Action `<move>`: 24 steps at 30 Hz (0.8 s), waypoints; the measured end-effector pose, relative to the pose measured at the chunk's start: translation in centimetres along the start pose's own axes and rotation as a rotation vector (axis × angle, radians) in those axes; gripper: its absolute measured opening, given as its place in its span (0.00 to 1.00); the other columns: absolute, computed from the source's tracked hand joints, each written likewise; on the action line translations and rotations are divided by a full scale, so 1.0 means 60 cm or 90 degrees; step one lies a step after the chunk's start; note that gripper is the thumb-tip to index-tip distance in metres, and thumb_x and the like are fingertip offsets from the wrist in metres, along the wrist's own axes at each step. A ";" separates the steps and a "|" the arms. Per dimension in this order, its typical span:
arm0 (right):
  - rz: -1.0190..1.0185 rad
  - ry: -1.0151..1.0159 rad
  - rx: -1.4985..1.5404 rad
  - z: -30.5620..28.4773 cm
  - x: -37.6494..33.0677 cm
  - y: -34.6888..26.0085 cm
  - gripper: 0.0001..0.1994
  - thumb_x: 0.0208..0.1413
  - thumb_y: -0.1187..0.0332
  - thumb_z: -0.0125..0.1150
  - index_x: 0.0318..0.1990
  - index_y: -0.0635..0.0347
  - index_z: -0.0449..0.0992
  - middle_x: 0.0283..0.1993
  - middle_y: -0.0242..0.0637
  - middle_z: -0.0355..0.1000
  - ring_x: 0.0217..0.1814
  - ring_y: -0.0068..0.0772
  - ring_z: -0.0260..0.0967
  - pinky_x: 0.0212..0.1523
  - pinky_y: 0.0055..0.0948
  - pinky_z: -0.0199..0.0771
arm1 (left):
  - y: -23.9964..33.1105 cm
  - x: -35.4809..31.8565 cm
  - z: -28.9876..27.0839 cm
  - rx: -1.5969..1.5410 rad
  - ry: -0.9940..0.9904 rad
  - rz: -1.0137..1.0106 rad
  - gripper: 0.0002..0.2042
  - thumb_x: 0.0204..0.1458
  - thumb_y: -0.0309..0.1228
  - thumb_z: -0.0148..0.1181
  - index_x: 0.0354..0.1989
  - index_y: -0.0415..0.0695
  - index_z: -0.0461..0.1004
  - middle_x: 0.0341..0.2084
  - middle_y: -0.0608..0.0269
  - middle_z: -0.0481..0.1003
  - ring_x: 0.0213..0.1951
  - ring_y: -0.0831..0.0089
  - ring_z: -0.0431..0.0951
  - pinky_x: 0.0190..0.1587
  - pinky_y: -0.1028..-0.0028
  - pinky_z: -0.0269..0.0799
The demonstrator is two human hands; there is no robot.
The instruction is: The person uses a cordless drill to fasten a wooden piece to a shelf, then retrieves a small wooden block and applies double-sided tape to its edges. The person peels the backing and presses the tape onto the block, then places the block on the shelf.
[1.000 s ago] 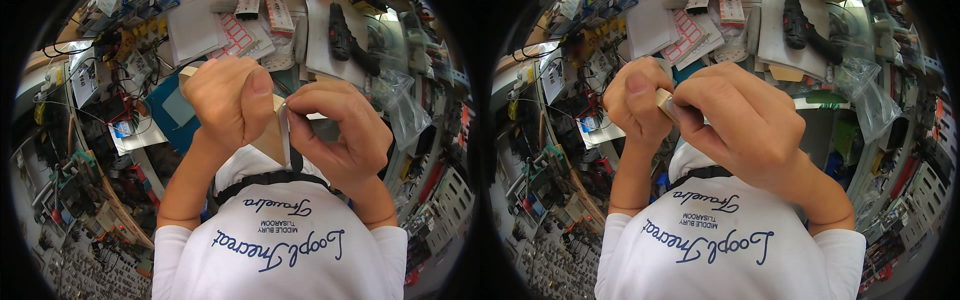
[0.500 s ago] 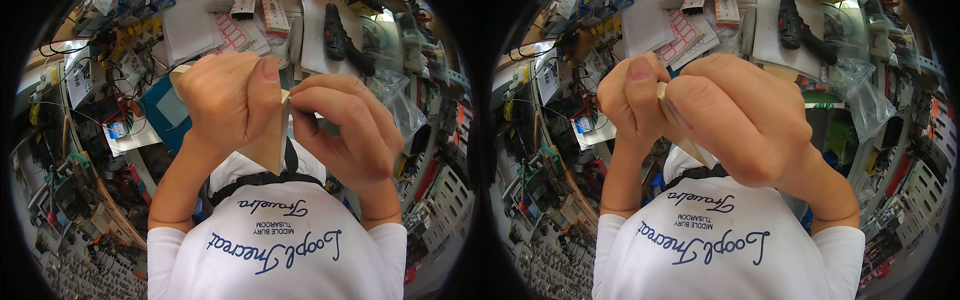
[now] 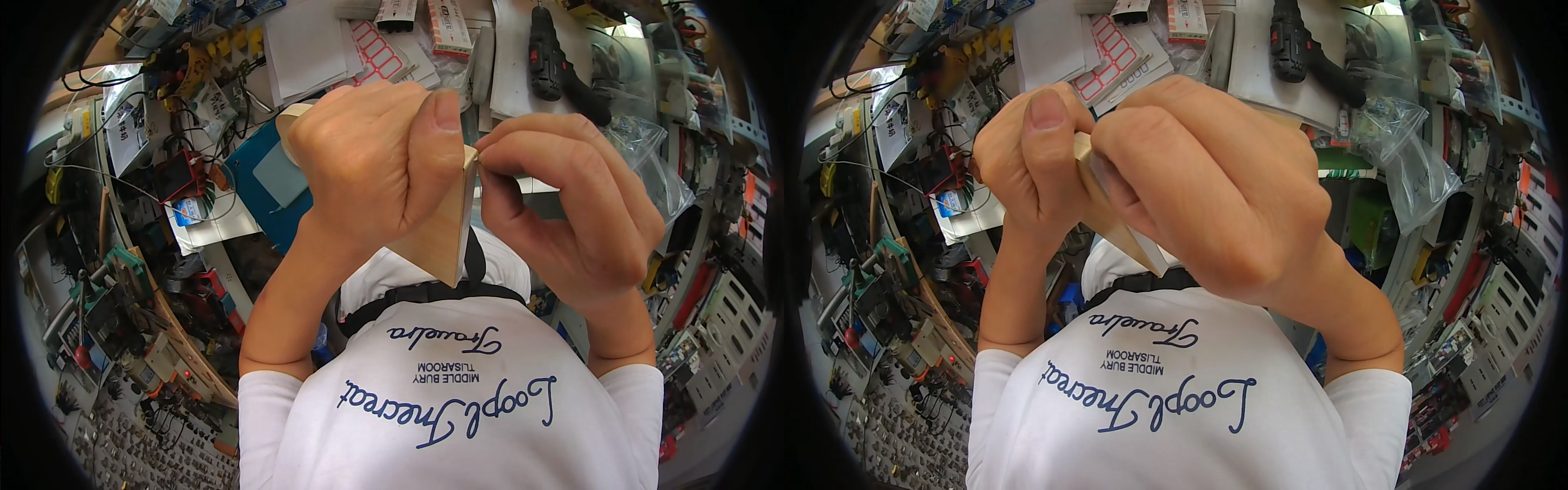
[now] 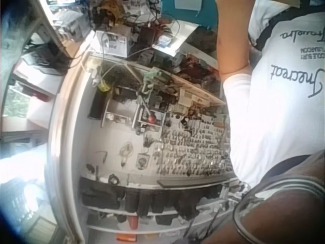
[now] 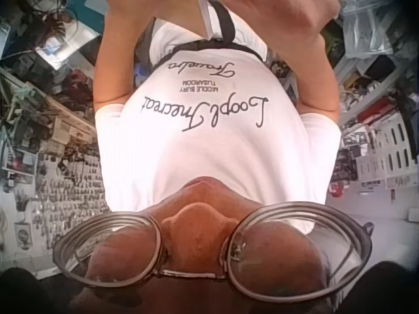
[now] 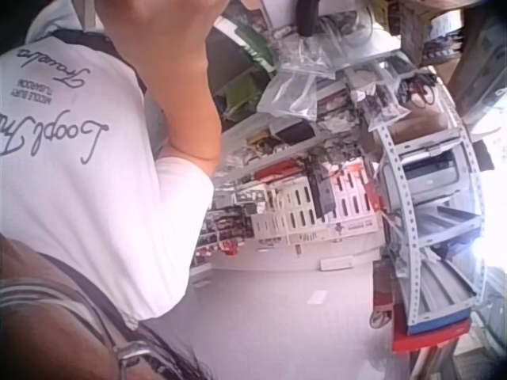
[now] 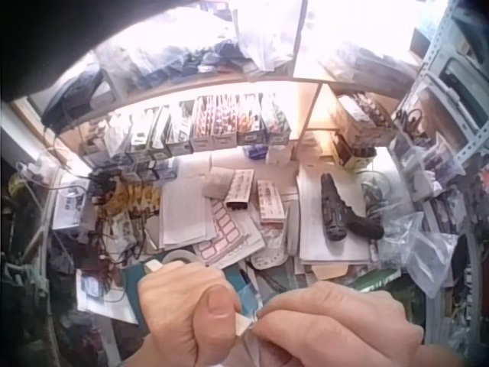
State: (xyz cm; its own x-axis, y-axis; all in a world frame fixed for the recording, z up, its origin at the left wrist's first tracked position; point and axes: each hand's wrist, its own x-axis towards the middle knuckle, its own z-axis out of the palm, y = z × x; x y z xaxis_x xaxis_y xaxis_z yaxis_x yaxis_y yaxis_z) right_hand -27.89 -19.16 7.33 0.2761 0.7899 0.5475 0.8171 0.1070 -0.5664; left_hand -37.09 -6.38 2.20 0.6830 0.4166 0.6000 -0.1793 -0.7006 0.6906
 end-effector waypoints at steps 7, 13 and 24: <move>0.017 -0.017 0.000 -0.002 0.001 -0.002 0.11 0.34 0.88 0.60 0.29 0.68 0.71 0.27 0.41 0.72 0.26 0.31 0.70 0.27 0.22 0.72 | 0.000 0.001 0.000 -0.002 -0.003 -0.002 0.16 0.46 0.26 0.53 0.09 0.42 0.60 0.06 0.62 0.56 0.08 0.65 0.54 0.13 0.70 0.48; 0.023 -0.046 -0.014 -0.005 0.002 -0.003 0.11 0.34 0.88 0.60 0.28 0.68 0.71 0.26 0.41 0.71 0.26 0.32 0.70 0.27 0.22 0.71 | -0.001 0.001 0.001 -0.016 -0.003 0.004 0.15 0.46 0.26 0.53 0.09 0.42 0.60 0.06 0.63 0.56 0.08 0.65 0.55 0.13 0.70 0.48; 0.029 -0.038 -0.014 -0.005 0.000 -0.004 0.11 0.34 0.88 0.60 0.28 0.68 0.70 0.27 0.41 0.71 0.27 0.32 0.70 0.28 0.22 0.71 | -0.003 0.000 0.001 -0.014 -0.004 -0.007 0.16 0.47 0.26 0.53 0.09 0.42 0.60 0.06 0.61 0.56 0.08 0.64 0.55 0.13 0.69 0.48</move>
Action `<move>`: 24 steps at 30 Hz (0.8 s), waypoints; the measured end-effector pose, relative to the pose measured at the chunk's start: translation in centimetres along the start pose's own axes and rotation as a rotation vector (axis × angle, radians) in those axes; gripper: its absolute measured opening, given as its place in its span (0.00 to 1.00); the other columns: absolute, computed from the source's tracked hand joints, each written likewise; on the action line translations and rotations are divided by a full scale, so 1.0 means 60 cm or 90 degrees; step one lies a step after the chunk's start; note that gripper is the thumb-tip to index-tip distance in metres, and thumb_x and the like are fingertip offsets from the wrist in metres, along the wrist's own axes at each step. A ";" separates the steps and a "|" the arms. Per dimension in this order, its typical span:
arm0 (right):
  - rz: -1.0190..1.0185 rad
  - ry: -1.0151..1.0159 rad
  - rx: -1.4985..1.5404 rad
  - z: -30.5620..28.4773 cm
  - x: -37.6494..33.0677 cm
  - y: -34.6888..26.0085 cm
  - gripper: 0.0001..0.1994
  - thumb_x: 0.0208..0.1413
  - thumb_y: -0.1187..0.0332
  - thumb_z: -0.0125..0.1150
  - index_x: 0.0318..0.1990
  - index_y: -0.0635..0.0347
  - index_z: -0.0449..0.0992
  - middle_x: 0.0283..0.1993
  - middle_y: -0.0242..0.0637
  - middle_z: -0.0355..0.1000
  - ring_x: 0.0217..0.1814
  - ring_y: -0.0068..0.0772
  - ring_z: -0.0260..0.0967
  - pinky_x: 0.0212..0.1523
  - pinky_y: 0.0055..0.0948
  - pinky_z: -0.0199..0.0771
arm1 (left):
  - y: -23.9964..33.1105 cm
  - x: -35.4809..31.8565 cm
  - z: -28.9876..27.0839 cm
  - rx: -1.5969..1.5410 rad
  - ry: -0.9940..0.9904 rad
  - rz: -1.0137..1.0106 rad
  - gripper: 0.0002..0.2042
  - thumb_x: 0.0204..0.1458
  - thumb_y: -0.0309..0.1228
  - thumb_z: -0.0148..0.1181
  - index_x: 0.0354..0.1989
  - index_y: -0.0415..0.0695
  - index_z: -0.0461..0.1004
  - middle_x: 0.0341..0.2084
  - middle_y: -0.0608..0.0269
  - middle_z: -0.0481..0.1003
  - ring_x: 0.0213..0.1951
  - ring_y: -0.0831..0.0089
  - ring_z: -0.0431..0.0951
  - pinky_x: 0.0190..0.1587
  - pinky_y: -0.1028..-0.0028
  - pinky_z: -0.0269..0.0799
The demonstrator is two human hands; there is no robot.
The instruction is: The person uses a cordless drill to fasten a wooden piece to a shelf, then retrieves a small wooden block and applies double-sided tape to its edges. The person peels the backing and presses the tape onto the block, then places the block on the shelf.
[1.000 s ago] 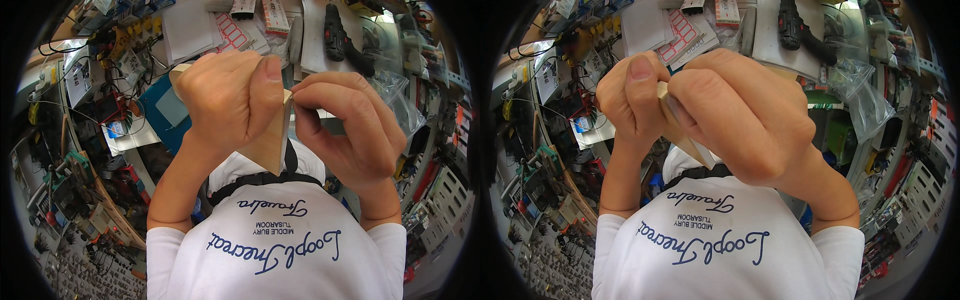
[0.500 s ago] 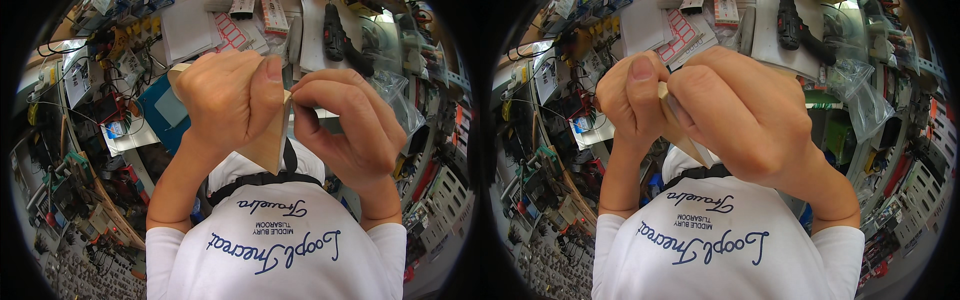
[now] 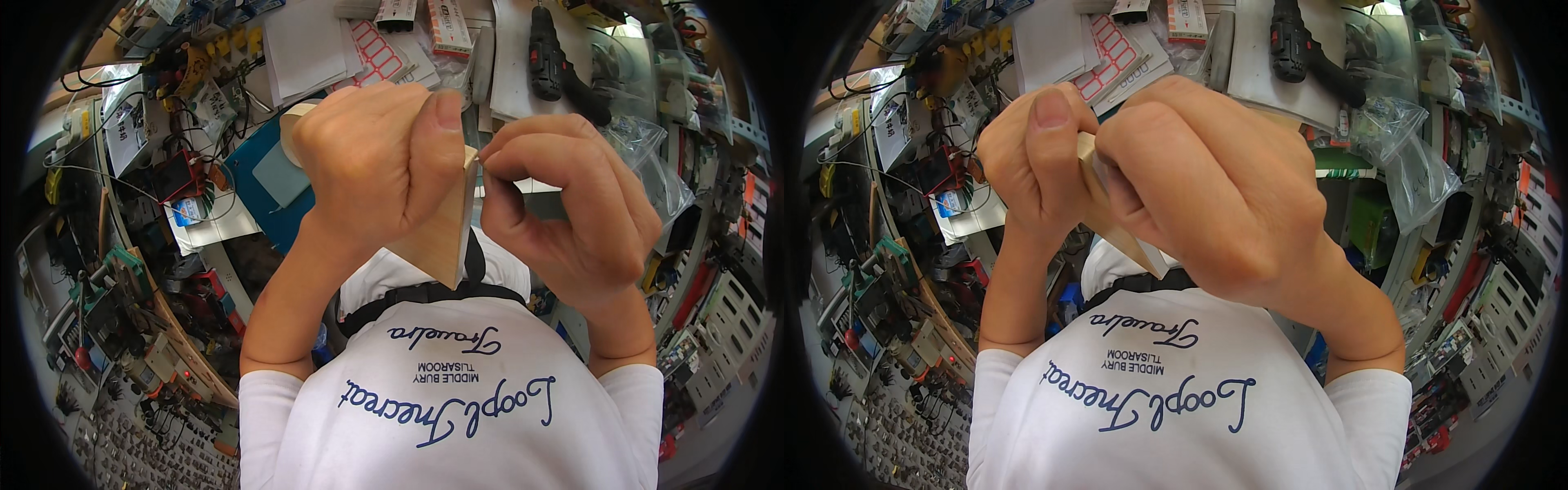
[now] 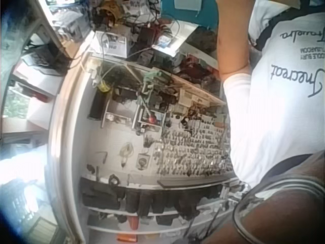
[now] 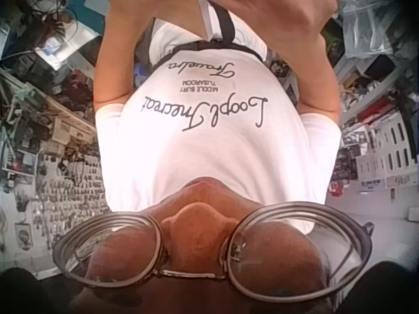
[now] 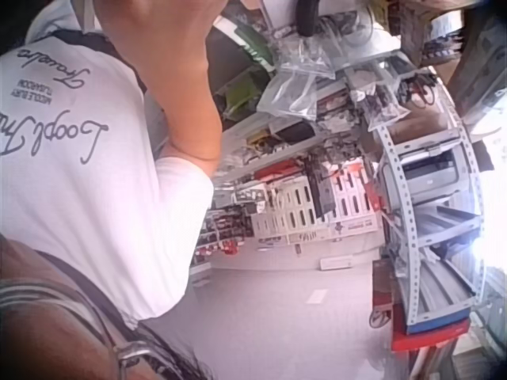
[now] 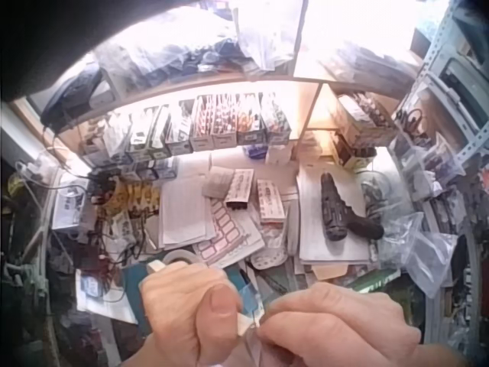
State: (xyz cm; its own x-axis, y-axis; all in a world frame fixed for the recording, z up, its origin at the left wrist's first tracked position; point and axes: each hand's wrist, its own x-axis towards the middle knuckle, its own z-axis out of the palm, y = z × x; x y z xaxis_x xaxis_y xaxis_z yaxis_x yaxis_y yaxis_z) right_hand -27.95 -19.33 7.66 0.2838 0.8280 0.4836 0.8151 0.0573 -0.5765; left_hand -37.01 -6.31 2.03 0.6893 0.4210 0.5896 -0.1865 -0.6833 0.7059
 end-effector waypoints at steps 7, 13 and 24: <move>-0.008 0.026 0.000 0.002 -0.001 0.002 0.12 0.34 0.88 0.61 0.29 0.68 0.71 0.28 0.42 0.72 0.28 0.33 0.71 0.29 0.23 0.73 | 0.002 0.000 0.000 -0.007 0.006 -0.009 0.15 0.47 0.26 0.53 0.09 0.42 0.60 0.06 0.61 0.56 0.08 0.63 0.55 0.13 0.69 0.49; -0.006 0.013 -0.007 -0.002 0.002 0.000 0.12 0.33 0.88 0.61 0.29 0.67 0.72 0.28 0.42 0.72 0.27 0.33 0.71 0.29 0.23 0.73 | 0.003 0.001 -0.002 0.011 0.002 -0.001 0.16 0.46 0.26 0.53 0.09 0.42 0.60 0.06 0.61 0.56 0.08 0.64 0.56 0.13 0.69 0.49; 0.005 -0.058 -0.038 -0.012 0.008 -0.011 0.12 0.32 0.88 0.62 0.28 0.67 0.71 0.27 0.41 0.72 0.26 0.32 0.70 0.27 0.22 0.72 | 0.006 0.004 -0.007 0.042 -0.012 0.047 0.13 0.45 0.27 0.54 0.11 0.44 0.64 0.07 0.65 0.59 0.10 0.67 0.58 0.15 0.71 0.50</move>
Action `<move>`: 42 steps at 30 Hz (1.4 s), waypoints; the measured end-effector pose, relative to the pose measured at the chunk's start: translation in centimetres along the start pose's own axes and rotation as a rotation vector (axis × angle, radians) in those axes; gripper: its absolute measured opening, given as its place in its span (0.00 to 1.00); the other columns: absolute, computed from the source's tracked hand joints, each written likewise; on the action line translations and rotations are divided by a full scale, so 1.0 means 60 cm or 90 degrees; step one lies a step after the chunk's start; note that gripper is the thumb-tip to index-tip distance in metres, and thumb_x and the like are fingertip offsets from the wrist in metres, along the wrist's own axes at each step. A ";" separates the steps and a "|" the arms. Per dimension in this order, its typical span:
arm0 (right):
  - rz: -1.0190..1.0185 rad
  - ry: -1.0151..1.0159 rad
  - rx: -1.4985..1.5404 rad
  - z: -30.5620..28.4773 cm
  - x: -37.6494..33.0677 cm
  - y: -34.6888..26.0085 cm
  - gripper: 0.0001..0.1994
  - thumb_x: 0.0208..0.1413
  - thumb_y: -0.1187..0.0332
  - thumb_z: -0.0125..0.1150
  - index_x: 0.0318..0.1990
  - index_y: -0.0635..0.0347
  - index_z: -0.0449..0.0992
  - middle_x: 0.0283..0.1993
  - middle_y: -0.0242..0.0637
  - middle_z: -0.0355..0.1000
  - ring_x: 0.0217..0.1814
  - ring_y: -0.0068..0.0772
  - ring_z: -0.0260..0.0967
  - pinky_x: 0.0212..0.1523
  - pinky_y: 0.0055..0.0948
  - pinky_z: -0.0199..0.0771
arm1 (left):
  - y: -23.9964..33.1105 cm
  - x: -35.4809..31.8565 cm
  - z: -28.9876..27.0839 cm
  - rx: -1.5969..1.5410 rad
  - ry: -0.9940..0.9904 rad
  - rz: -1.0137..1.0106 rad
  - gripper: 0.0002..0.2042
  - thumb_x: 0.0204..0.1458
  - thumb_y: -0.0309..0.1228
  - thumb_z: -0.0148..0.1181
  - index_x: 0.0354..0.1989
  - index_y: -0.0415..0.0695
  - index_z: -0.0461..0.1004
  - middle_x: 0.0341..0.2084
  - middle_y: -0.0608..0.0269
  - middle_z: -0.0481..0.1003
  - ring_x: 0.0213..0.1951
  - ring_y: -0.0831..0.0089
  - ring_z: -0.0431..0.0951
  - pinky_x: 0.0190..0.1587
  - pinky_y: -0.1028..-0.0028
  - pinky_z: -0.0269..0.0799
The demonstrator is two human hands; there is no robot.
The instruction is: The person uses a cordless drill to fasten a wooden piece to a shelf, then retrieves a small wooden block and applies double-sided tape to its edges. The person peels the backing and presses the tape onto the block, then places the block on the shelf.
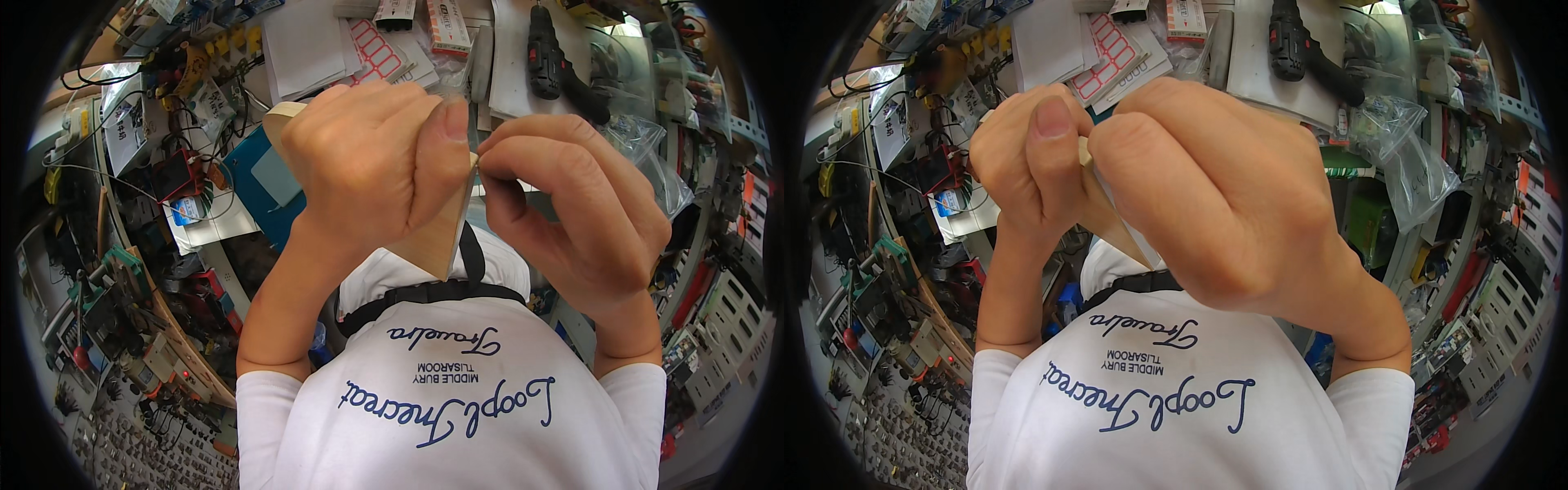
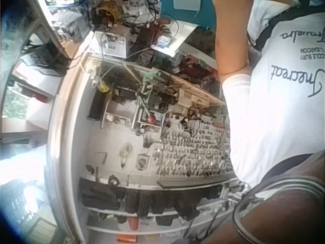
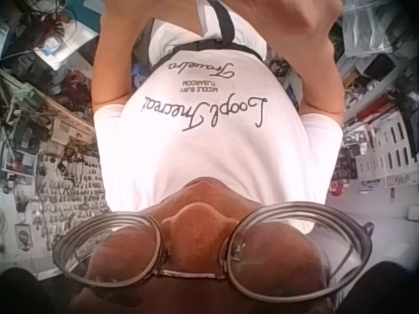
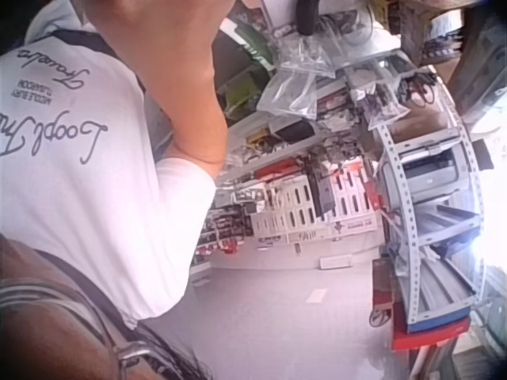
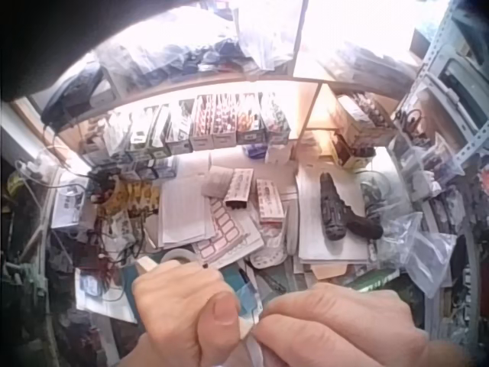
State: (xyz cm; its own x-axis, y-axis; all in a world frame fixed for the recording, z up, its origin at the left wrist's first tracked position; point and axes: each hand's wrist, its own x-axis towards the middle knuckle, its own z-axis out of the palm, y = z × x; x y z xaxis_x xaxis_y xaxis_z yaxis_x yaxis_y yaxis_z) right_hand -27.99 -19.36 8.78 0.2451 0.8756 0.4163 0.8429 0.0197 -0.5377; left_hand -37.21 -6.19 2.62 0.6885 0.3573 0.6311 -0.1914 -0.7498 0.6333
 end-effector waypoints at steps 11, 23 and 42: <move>0.004 0.021 0.003 0.003 -0.004 0.001 0.11 0.33 0.87 0.60 0.28 0.66 0.71 0.27 0.40 0.72 0.26 0.32 0.71 0.29 0.22 0.72 | 0.006 -0.001 0.002 -0.012 -0.012 -0.021 0.13 0.45 0.27 0.54 0.10 0.43 0.63 0.07 0.65 0.58 0.10 0.66 0.57 0.15 0.70 0.49; 0.015 0.019 -0.007 -0.002 -0.011 -0.009 0.11 0.33 0.88 0.60 0.27 0.66 0.70 0.26 0.40 0.72 0.26 0.32 0.71 0.29 0.22 0.72 | 0.002 -0.007 0.004 -0.050 0.019 -0.085 0.19 0.52 0.30 0.52 0.09 0.42 0.59 0.05 0.62 0.55 0.08 0.64 0.55 0.13 0.70 0.50; 0.144 0.040 0.164 -0.013 -0.066 -0.016 0.14 0.34 0.87 0.60 0.32 0.66 0.71 0.34 0.44 0.73 0.34 0.35 0.72 0.34 0.24 0.73 | -0.093 0.003 -0.029 -0.152 0.161 -0.373 0.25 0.59 0.43 0.39 0.14 0.41 0.68 0.11 0.70 0.65 0.16 0.83 0.62 0.21 0.79 0.56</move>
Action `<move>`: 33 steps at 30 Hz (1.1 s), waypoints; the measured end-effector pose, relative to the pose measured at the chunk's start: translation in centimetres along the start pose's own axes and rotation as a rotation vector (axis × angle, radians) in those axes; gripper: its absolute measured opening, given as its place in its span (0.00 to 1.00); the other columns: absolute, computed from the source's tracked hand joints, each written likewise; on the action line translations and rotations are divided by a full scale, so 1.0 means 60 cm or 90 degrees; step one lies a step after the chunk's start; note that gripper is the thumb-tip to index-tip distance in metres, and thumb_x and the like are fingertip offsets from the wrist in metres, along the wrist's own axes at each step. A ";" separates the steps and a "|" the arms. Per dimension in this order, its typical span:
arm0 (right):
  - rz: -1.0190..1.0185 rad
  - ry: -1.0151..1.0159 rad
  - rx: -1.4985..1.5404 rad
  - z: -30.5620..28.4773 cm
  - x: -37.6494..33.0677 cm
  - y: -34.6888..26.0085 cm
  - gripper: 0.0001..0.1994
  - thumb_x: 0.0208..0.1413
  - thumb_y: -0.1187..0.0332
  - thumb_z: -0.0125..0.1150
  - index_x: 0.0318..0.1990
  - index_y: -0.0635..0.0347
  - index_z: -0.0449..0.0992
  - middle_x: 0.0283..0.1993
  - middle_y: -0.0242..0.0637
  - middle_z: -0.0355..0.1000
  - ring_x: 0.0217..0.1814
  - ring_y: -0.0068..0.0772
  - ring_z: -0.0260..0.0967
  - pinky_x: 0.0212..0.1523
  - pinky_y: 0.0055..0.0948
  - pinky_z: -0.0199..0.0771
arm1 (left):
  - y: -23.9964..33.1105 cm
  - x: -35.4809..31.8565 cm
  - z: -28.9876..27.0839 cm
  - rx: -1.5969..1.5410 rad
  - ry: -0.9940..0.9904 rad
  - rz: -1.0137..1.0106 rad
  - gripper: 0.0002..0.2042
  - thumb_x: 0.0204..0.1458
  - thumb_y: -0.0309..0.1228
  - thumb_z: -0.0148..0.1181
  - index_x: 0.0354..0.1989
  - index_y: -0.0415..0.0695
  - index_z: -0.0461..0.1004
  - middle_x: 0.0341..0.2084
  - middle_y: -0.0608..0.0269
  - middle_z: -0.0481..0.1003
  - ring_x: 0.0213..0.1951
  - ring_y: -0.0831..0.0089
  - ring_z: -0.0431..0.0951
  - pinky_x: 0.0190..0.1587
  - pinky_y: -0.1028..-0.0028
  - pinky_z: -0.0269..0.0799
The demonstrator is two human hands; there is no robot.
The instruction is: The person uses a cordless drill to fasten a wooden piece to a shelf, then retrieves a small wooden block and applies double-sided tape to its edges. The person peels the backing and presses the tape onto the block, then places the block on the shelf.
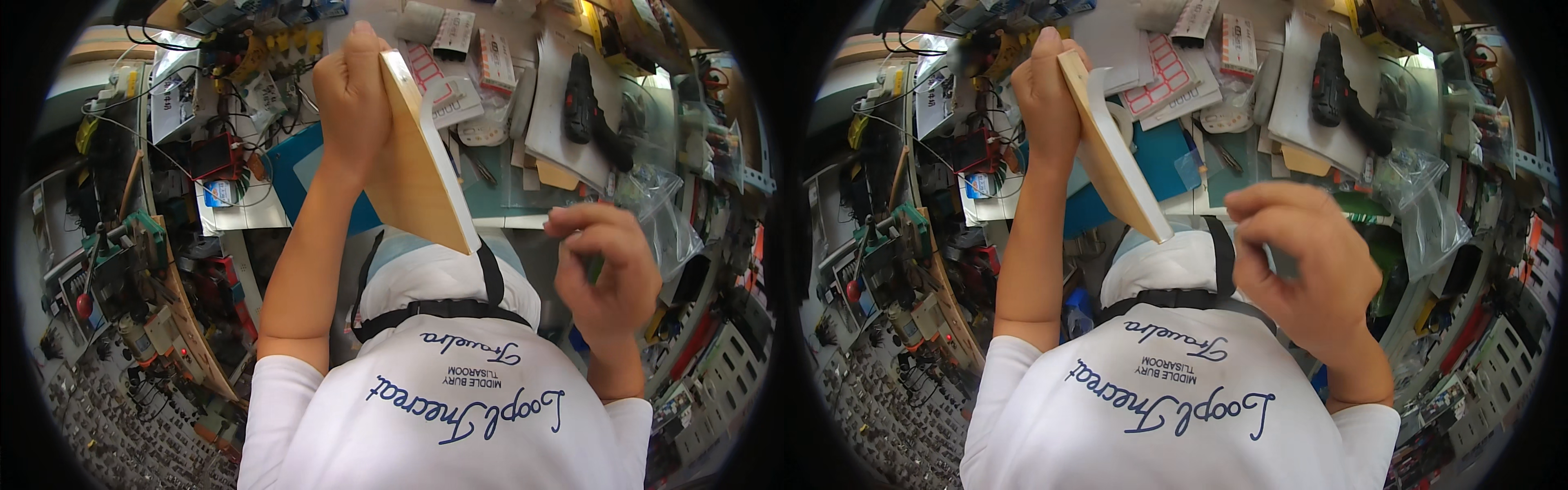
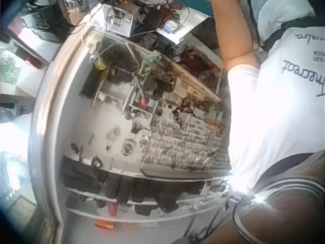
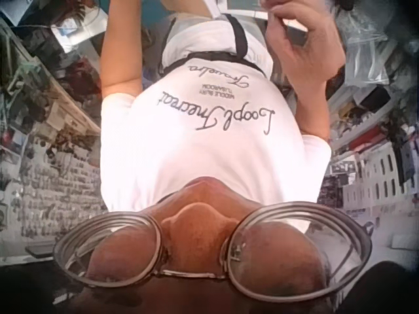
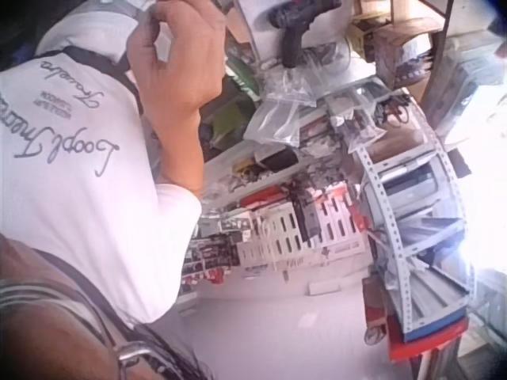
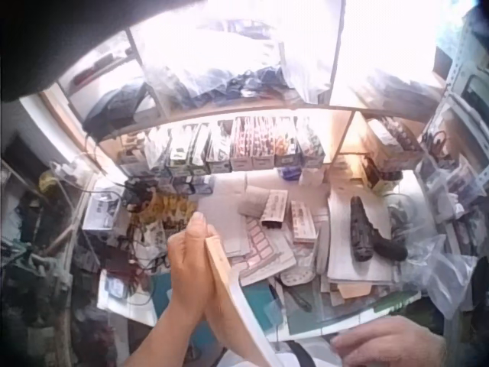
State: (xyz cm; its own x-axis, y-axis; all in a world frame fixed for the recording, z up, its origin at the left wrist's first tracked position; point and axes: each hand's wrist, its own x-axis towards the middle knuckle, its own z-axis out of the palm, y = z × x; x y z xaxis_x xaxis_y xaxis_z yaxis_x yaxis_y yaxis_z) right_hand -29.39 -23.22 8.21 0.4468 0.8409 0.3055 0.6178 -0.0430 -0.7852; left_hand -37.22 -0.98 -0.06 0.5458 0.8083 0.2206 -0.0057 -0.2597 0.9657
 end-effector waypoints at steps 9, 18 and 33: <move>0.027 -0.037 0.255 0.046 0.132 0.048 0.12 0.43 0.84 0.60 0.37 0.67 0.73 0.41 0.38 0.68 0.37 0.21 0.65 0.37 0.21 0.70 | 0.032 0.025 0.019 0.113 -0.035 0.113 0.25 0.59 0.41 0.41 0.15 0.36 0.71 0.07 0.58 0.64 0.12 0.70 0.64 0.19 0.71 0.58; -0.049 0.054 0.185 -0.018 0.060 0.033 0.08 0.38 0.81 0.65 0.29 0.64 0.75 0.35 0.42 0.72 0.33 0.31 0.70 0.31 0.22 0.70 | -0.022 0.163 -0.040 -0.053 0.074 -0.037 0.20 0.57 0.44 0.42 0.21 0.43 0.70 0.16 0.67 0.68 0.18 0.78 0.67 0.25 0.78 0.61; -0.026 0.118 -0.069 -0.070 -0.093 0.076 0.11 0.34 0.83 0.65 0.28 0.63 0.73 0.35 0.41 0.73 0.33 0.39 0.71 0.31 0.29 0.71 | -0.149 0.351 0.109 -0.900 -0.764 -0.261 0.12 0.55 0.42 0.45 0.34 0.48 0.70 0.28 0.65 0.70 0.36 0.66 0.69 0.42 0.65 0.65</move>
State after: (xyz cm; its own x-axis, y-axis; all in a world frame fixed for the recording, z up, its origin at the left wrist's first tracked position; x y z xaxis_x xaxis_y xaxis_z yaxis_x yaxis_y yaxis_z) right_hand -26.34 -30.36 5.21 0.5251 0.7303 0.4368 0.6987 -0.0770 -0.7112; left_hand -20.19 14.89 -4.95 0.9009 -0.2047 0.3827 0.0103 0.8916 0.4527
